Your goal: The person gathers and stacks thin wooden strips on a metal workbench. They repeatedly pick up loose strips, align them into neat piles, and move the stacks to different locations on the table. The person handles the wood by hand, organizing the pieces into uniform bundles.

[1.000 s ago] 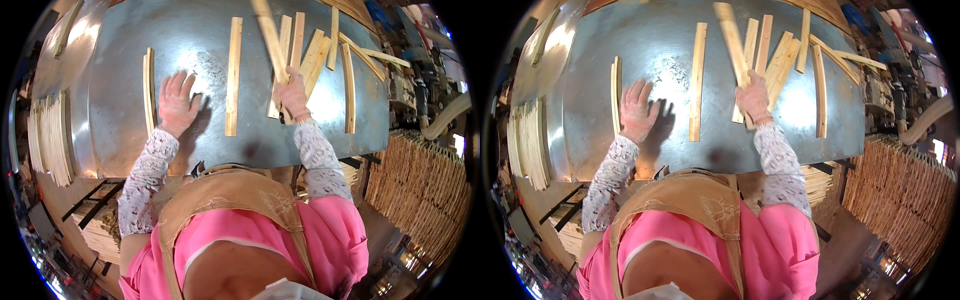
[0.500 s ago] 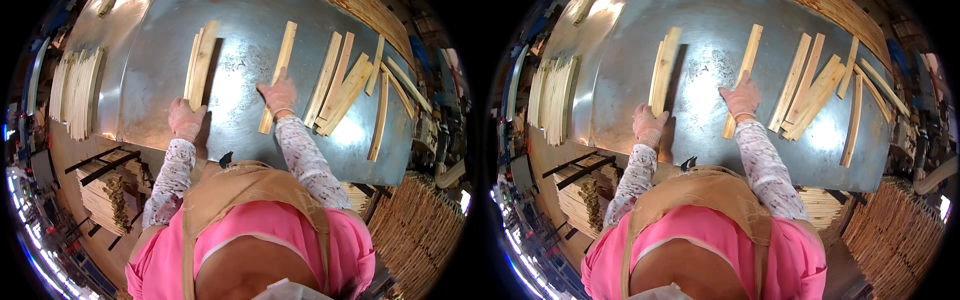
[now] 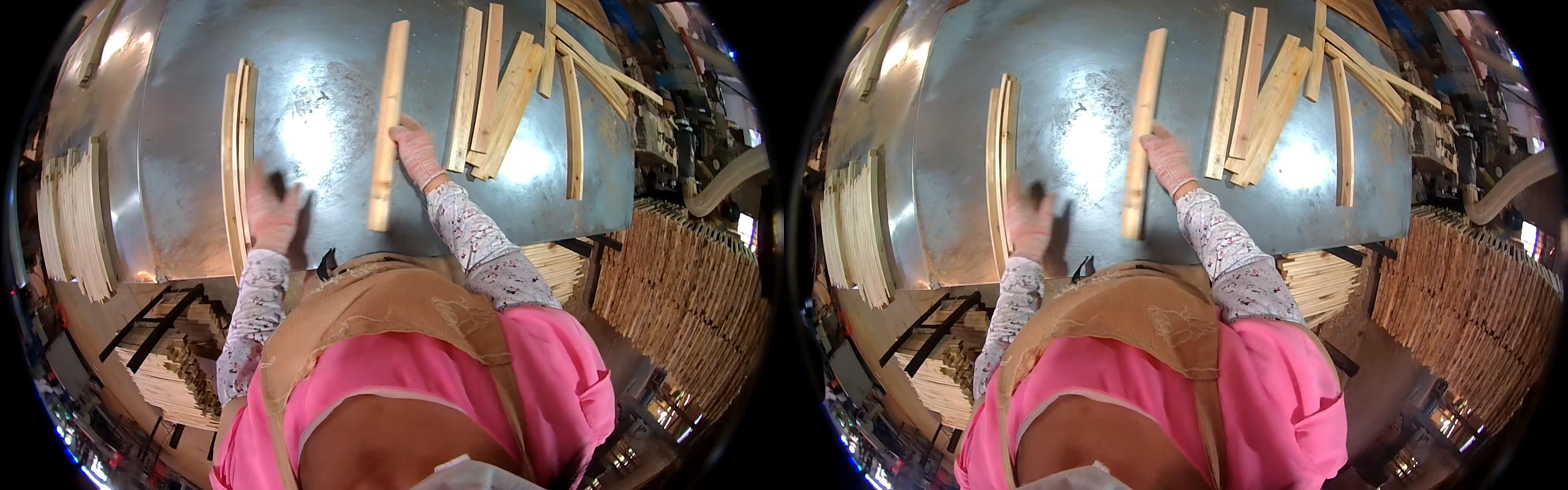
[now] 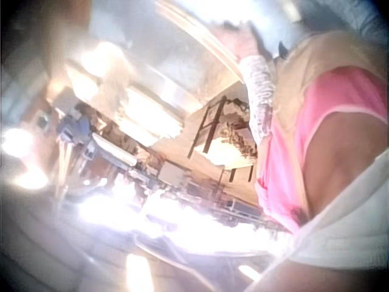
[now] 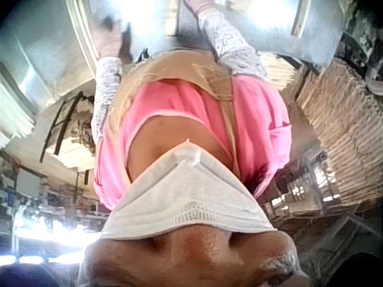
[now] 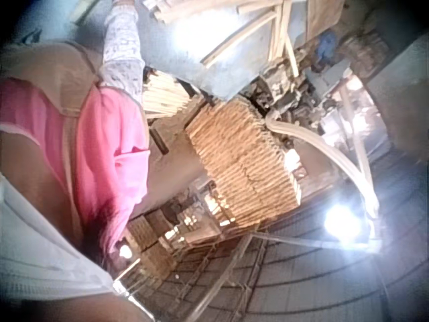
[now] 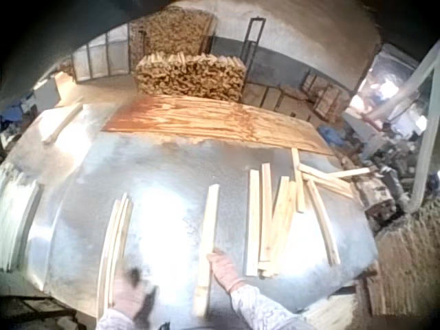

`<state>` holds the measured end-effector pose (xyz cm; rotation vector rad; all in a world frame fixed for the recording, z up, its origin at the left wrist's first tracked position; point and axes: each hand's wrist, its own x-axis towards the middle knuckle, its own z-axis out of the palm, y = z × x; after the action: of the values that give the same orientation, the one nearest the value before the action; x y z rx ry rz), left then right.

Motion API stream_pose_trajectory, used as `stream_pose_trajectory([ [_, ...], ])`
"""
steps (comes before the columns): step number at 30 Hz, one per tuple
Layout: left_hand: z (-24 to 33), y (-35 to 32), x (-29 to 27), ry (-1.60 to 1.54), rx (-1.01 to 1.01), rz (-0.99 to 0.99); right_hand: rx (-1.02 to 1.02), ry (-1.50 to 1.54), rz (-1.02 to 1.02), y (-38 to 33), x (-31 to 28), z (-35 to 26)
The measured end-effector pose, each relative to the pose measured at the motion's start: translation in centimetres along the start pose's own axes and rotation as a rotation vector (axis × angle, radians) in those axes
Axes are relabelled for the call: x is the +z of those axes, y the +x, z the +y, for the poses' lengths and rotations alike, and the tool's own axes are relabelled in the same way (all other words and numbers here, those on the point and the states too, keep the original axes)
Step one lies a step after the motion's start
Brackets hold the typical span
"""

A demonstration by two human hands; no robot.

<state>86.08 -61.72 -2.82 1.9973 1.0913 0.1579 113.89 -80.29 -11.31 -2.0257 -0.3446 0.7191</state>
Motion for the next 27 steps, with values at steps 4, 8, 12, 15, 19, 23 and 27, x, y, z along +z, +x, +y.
stream_pose_trajectory([
  [4,8.1,-0.9,7.9,0.450,-0.098,-0.372,-0.083,-0.738,0.145,-0.4,-4.1,-6.3],
  [8,6.5,1.3,11.1,0.449,-0.100,-0.334,-0.059,-1.079,0.498,0.7,-11.6,-0.6],
  [12,7.0,2.1,13.2,0.289,-0.012,-0.300,0.073,-1.036,0.277,1.2,-13.0,3.6],
  [15,6.1,2.6,16.2,0.127,0.019,-0.348,0.089,-0.826,0.298,-1.3,-9.8,2.1],
  [19,6.6,2.9,18.5,-0.165,0.031,-0.405,0.122,-0.898,0.320,-1.7,-10.9,0.3],
  [23,4.6,3.8,19.5,-0.665,-0.328,-0.444,0.097,-0.620,0.148,-0.1,-13.4,1.0],
  [27,10.2,4.1,18.6,0.250,0.128,-0.387,-0.060,-0.699,-0.268,-4.4,-9.7,2.1],
])
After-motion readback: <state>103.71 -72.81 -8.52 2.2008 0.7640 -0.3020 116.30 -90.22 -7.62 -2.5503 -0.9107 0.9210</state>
